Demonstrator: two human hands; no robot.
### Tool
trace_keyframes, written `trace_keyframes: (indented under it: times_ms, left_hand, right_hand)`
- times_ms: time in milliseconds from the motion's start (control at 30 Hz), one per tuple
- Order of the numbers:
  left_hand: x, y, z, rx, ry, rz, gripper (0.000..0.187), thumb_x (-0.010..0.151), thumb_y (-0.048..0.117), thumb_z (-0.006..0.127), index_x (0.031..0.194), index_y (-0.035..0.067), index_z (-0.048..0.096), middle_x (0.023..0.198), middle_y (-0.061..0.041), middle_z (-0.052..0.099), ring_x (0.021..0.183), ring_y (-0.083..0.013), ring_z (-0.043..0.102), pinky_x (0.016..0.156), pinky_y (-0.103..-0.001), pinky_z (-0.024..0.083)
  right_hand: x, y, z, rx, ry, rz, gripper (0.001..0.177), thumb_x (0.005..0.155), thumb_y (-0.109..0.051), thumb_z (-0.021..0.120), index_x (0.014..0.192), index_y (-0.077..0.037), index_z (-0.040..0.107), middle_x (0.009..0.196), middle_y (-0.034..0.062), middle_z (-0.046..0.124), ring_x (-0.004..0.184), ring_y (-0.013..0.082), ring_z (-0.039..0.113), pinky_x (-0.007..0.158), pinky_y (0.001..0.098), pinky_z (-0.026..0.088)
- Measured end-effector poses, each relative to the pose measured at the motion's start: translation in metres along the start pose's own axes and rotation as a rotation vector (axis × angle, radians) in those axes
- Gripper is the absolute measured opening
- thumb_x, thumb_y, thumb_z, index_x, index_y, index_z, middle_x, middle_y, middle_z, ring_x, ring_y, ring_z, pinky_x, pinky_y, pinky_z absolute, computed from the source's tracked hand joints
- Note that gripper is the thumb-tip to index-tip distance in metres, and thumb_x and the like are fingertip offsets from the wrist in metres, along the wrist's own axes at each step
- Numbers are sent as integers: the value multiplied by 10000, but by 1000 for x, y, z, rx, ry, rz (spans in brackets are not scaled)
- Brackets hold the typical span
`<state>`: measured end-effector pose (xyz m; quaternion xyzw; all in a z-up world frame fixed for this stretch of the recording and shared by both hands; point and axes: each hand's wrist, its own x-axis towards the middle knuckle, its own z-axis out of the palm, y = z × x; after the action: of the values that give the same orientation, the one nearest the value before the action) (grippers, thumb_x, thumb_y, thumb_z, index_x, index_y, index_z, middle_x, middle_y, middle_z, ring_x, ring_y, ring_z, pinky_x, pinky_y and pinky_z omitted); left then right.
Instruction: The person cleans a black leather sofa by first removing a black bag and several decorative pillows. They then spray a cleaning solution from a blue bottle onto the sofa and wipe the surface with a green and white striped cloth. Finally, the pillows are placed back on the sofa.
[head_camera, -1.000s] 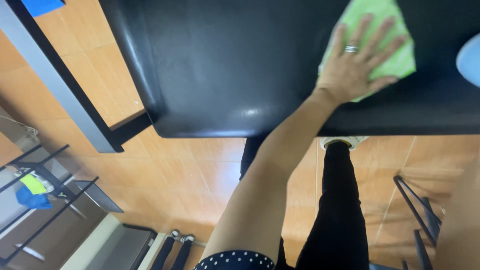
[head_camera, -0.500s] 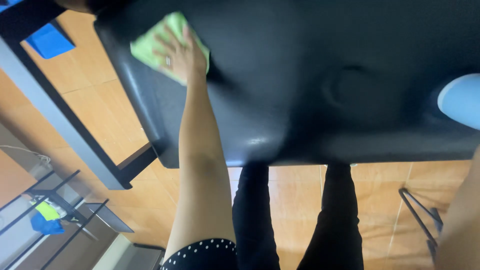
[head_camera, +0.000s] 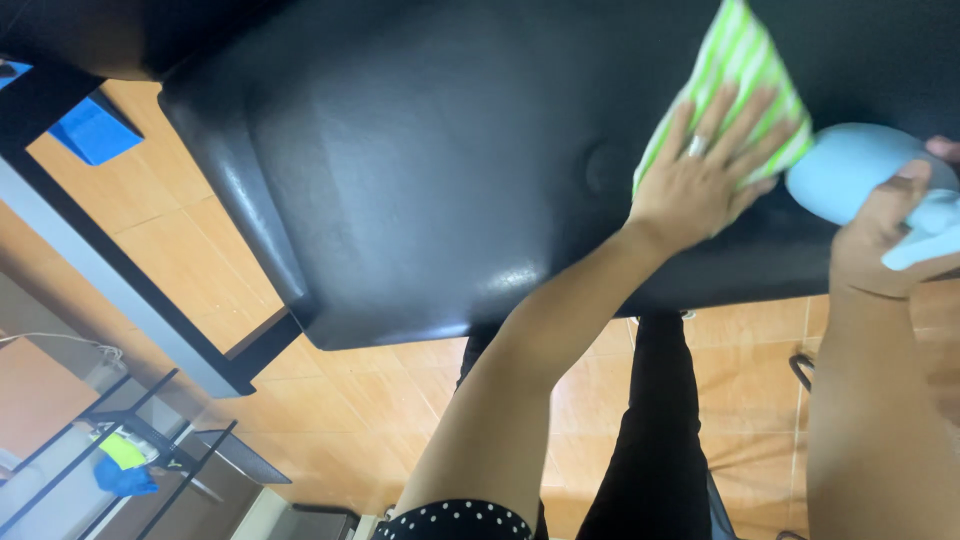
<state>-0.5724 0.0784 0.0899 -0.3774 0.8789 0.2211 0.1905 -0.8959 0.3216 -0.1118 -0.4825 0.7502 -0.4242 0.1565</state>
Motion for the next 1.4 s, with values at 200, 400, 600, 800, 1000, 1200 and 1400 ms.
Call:
trace_keyframes:
  times_ms: [200, 400, 600, 800, 1000, 1200, 1400]
  left_hand:
    - [-100, -23, 73, -13, -39, 129, 701, 1031, 704, 312, 1634, 373, 177, 1723, -44, 139, 1588, -346, 114, 1275, -615, 156]
    - [-116, -106, 109, 47, 239, -537, 787, 983, 705, 474, 1609, 241, 368, 1697, -129, 200, 1561, -425, 174, 1215, -669, 185]
    - [21, -100, 60, -90, 216, -1094, 762, 1045, 713, 201, 1676, 293, 127, 1739, -74, 24, 1605, -357, 57, 1273, -557, 79]
    - [113, 92, 15, -34, 267, -501, 700, 1002, 745, 363, 1361, 197, 610, 1393, -50, 617, 1376, -277, 504, 1303, -608, 236]
    - [51, 186, 43, 57, 99, 61, 744, 1015, 768, 320, 1633, 379, 179, 1729, -9, 163, 1606, -315, 156, 1304, -602, 177]
    - [-73, 85, 119, 2, 176, -69, 823, 901, 804, 504, 1587, 394, 310, 1690, -60, 202, 1563, -407, 144, 1226, -719, 133]
    - [-105, 17, 146, 58, 286, -551, 880, 949, 769, 507, 1620, 226, 334, 1715, -143, 147, 1576, -445, 92, 1221, -711, 72]
  right_hand:
    - [51, -151, 34, 9, 42, -2, 593, 1076, -210, 665, 1567, -119, 346, 1366, 138, 596, 1196, 252, 607, 1057, 359, 507]
    - [102, -258, 2, 52, -34, -283, 821, 1083, -97, 746, 1641, -116, 144, 1520, 114, 334, 1251, 300, 553, 919, 308, 564]
    - [4, -165, -135, 346, -36, -44, 661, 1111, -142, 719, 1545, -36, 233, 1617, 186, 370, 1136, 266, 675, 1048, 406, 610]
    - [-68, -200, -217, -31, 30, 264, 562, 1071, 19, 524, 1544, 35, 220, 1348, 144, 595, 1210, 222, 636, 1120, 322, 523]
    - [-49, -247, -209, 6, -20, 365, 617, 1010, 114, 492, 1545, 43, 192, 1470, 225, 427, 1171, 273, 605, 1077, 359, 530]
    - [-36, -217, -208, 10, -82, 27, 660, 1084, 83, 594, 1566, 20, 147, 1493, 246, 423, 1108, 339, 642, 1039, 439, 565]
    - [-14, -238, -224, -8, -36, -152, 763, 1040, 63, 616, 1602, 20, 102, 1567, 264, 387, 1099, 336, 648, 1011, 435, 582]
